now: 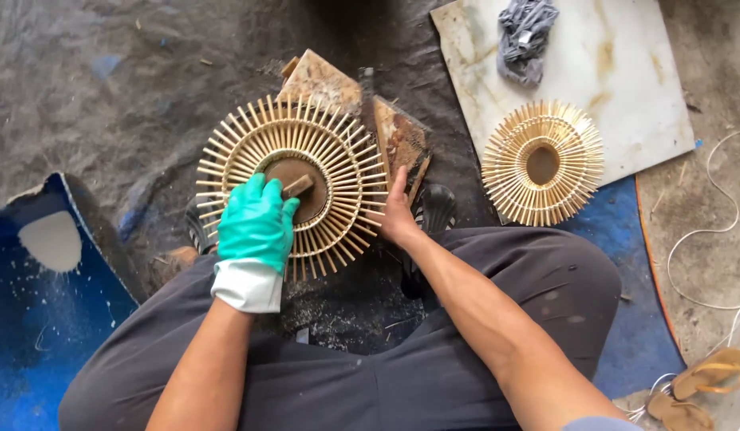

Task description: The recorder is shown using tools to refine the shape and finish of a wooden basket component.

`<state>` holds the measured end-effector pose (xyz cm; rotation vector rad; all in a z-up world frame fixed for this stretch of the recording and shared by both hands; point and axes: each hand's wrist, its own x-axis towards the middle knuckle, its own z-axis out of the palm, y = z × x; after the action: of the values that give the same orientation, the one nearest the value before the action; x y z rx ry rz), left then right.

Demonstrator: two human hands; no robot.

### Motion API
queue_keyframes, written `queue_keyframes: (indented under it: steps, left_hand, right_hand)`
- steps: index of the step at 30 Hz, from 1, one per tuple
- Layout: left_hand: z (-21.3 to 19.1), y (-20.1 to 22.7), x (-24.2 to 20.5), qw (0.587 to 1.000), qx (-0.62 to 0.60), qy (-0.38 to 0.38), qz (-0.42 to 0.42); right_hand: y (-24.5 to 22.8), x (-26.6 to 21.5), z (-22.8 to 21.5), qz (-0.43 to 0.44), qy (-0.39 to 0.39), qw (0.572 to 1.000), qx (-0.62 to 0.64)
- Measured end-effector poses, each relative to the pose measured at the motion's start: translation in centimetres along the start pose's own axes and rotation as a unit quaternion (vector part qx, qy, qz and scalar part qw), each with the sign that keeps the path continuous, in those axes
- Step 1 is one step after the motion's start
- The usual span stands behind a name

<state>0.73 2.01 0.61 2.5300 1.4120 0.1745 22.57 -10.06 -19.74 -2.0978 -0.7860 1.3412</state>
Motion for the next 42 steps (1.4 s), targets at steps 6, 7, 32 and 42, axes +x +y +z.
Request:
queue_keyframes:
  steps: [6,7,32,42]
  left_hand:
    - [0.0,0.1,0.2,1.0,0.008,-0.021,-0.016]
    - [0.0,0.1,0.4,1.0,0.007,-0.018,-0.019]
    - [-11.0,0.1,0.2,0.613,-0.766,0.038,-0.188]
    - [-8.8,-3.1,-2.0,0.635,-0.719,0.194,-0.206]
  right_hand:
    - [-7.8,-4.2,-7.7,0.095,-0.01,0.977,-0.188]
    - [-5.0,-2.5,-6.8,0.091,-0.01,0.977,-0.192]
    - [-20.0,-19.8,-13.9,-0.039,-0.269,0.946,0.175]
    - [-23.3,-20.6,-17.2,-0.44,0.061,0.894,-0.05]
